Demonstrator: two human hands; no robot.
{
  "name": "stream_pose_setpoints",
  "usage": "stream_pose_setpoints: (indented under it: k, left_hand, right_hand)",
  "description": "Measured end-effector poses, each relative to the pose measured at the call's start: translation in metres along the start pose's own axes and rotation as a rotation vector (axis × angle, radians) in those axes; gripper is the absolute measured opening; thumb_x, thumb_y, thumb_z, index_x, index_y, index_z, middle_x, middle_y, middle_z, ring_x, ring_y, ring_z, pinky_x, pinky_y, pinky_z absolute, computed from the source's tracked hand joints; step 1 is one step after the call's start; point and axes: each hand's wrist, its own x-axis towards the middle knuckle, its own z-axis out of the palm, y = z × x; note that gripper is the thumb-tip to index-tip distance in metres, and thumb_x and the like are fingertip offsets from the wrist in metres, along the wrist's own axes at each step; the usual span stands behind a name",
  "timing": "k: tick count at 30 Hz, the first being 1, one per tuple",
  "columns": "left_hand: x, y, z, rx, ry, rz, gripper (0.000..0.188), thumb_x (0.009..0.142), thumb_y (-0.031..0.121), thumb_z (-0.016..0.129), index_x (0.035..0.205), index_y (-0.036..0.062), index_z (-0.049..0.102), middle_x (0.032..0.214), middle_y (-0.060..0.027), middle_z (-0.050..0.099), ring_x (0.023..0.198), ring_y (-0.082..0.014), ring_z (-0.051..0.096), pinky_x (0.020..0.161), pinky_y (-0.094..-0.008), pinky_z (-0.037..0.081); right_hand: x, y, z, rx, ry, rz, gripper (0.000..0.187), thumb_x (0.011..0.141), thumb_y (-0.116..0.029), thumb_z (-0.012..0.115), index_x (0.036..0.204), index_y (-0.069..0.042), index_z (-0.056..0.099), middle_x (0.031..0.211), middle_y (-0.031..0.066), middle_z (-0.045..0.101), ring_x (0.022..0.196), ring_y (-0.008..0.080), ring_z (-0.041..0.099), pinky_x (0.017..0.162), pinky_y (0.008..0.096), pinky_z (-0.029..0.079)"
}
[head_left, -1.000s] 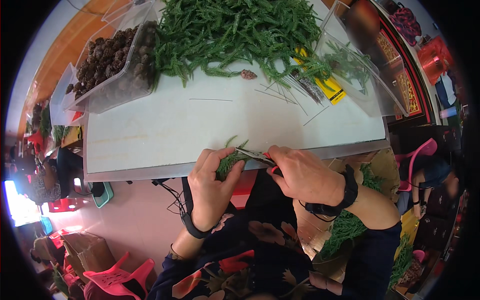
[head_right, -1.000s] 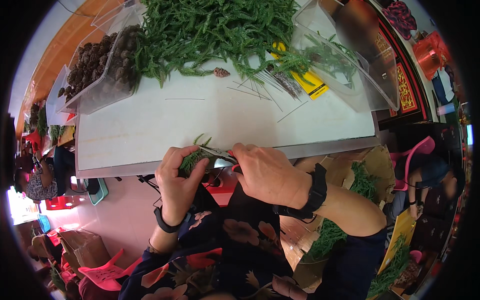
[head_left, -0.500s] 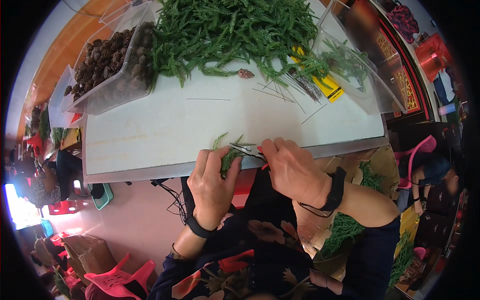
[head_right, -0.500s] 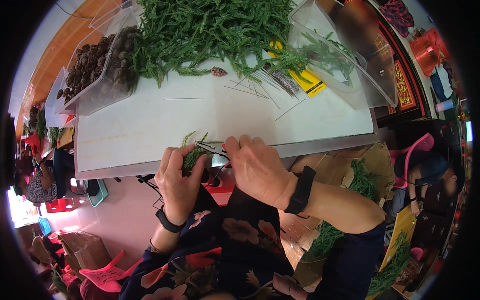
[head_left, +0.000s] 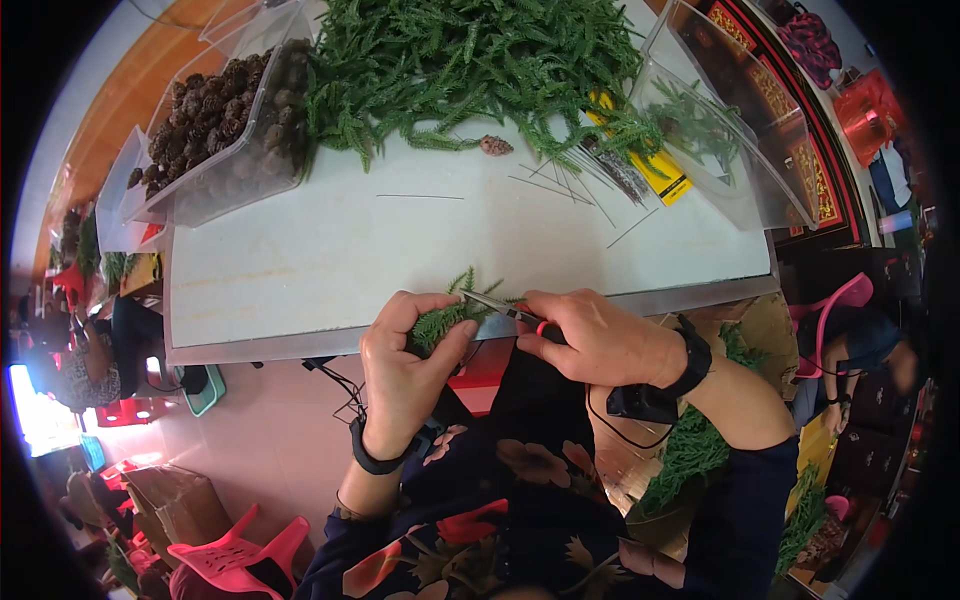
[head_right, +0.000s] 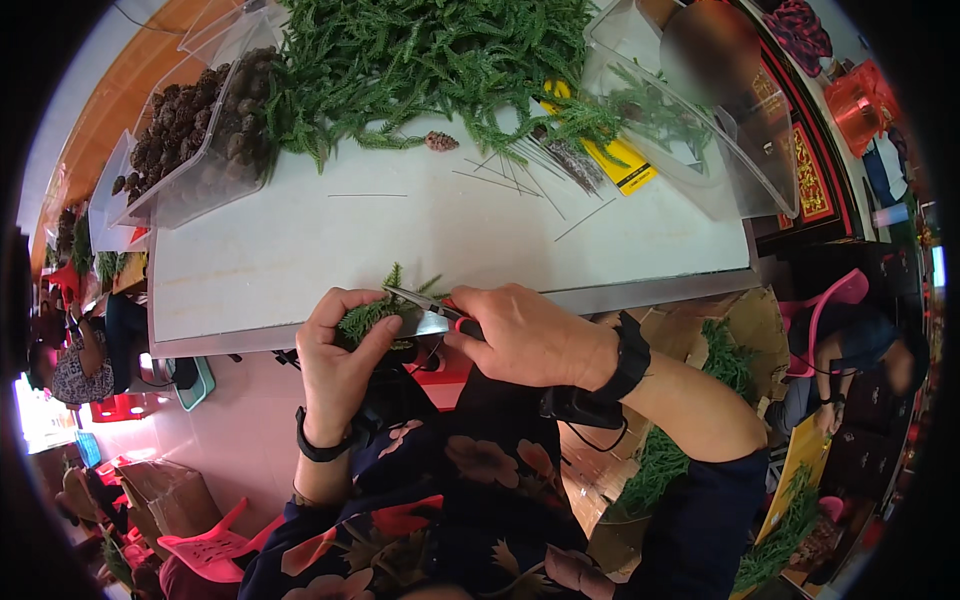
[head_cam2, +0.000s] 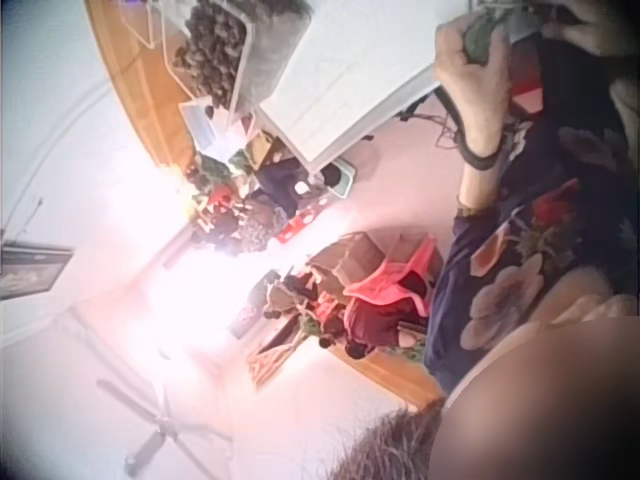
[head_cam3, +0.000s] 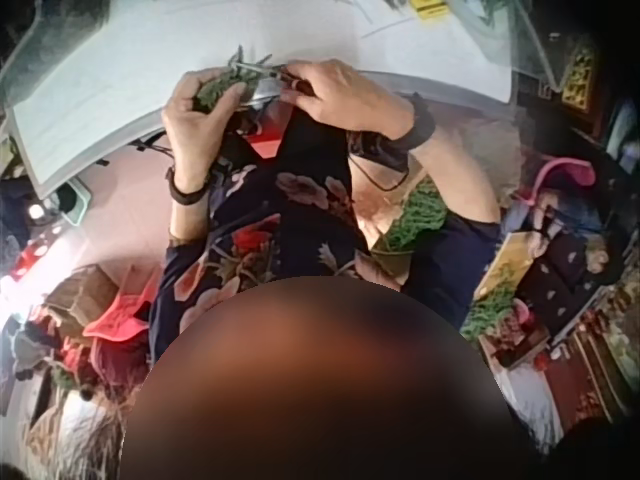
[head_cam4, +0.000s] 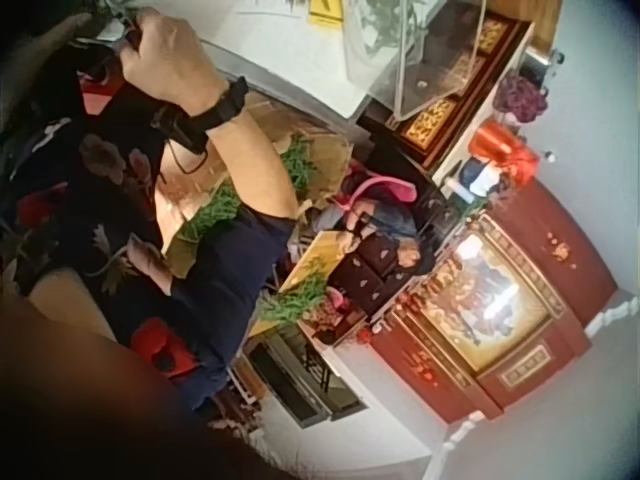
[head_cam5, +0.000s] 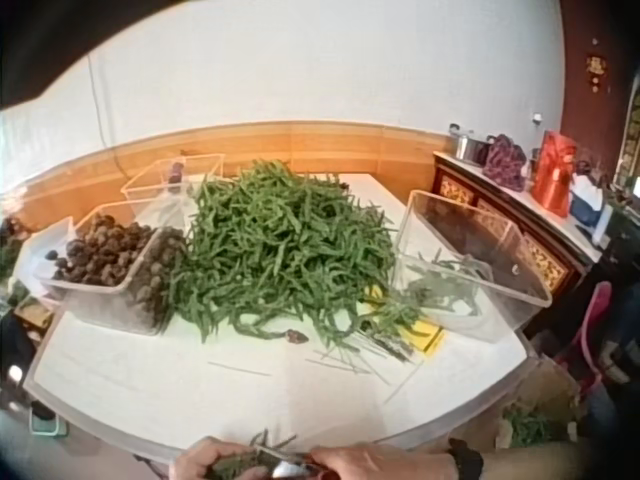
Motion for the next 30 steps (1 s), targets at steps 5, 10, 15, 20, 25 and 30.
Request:
stream_pose_setpoints:
  k: [5,10,15,20,25,30]
  left_hand:
    - [0.0,0.0,-0.002,-0.216,-0.065,-0.172,0.019,0.085,0.002,0.072,0.102,-0.0016,0.065,0.075,-0.0029,0.068,0.063,-0.0053,0.06,0.056,-0.0203,0.047]
    - [0.0,-0.003,-0.007,-0.326,-0.136,-0.245,0.02,0.086,0.002,0.07,0.105,-0.0029,0.065,0.078,-0.0019,0.068,0.066,-0.0046,0.06,0.059,-0.0196,0.047]
    - [0.001,-0.005,-0.004,-0.39,-0.12,-0.275,0.021,0.087,0.002,0.07,0.106,-0.0041,0.064,0.08,-0.0022,0.068,0.067,-0.005,0.06,0.061,-0.0193,0.048]
    - [0.0,-0.007,-0.004,-0.434,-0.133,-0.307,0.02,0.087,0.002,0.069,0.106,-0.0043,0.064,0.08,-0.0027,0.068,0.066,-0.0061,0.06,0.061,-0.0192,0.048]
    - [0.004,-0.003,-0.011,-0.58,-0.11,-0.366,0.022,0.089,0.004,0.068,0.109,-0.0025,0.064,0.079,-0.0007,0.066,0.064,-0.0043,0.056,0.058,-0.0169,0.044]
    - [0.006,-0.023,-0.013,-0.63,-0.067,-0.347,0.022,0.09,0.006,0.066,0.111,-0.0001,0.064,0.077,0.0023,0.061,0.062,-0.0017,0.048,0.054,-0.0156,0.035]
  right_hand:
    - [-0.002,-0.003,-0.004,0.208,-0.017,-0.101,0.026,0.088,-0.013,0.066,0.106,0.001,0.054,0.098,0.0202,0.065,0.087,0.0404,0.061,0.075,0.0402,0.048]
    - [-0.005,-0.002,-0.005,0.028,-0.01,-0.071,0.029,0.085,-0.012,0.068,0.106,0.002,0.054,0.096,0.0181,0.065,0.086,0.0405,0.062,0.073,0.0422,0.048]
    - [-0.009,-0.004,0.0,-0.279,0.14,-0.103,0.031,0.082,-0.011,0.07,0.105,0.003,0.053,0.094,0.0176,0.065,0.087,0.0409,0.062,0.072,0.0447,0.049]
    - [-0.011,-0.005,-0.002,-0.344,0.171,-0.137,0.033,0.08,-0.012,0.071,0.105,0.001,0.054,0.088,0.0164,0.063,0.082,0.0393,0.062,0.072,0.0448,0.05]
    - [-0.007,0.01,-0.021,0.034,0.142,-0.159,0.037,0.079,-0.014,0.073,0.106,0.0,0.053,0.086,0.014,0.06,0.081,0.036,0.061,0.072,0.0442,0.049]
    - [0.01,0.031,-0.018,-0.506,0.508,-0.069,0.042,0.079,-0.02,0.075,0.111,-0.003,0.052,0.1,0.0123,0.057,0.092,0.0317,0.057,0.077,0.0423,0.046]
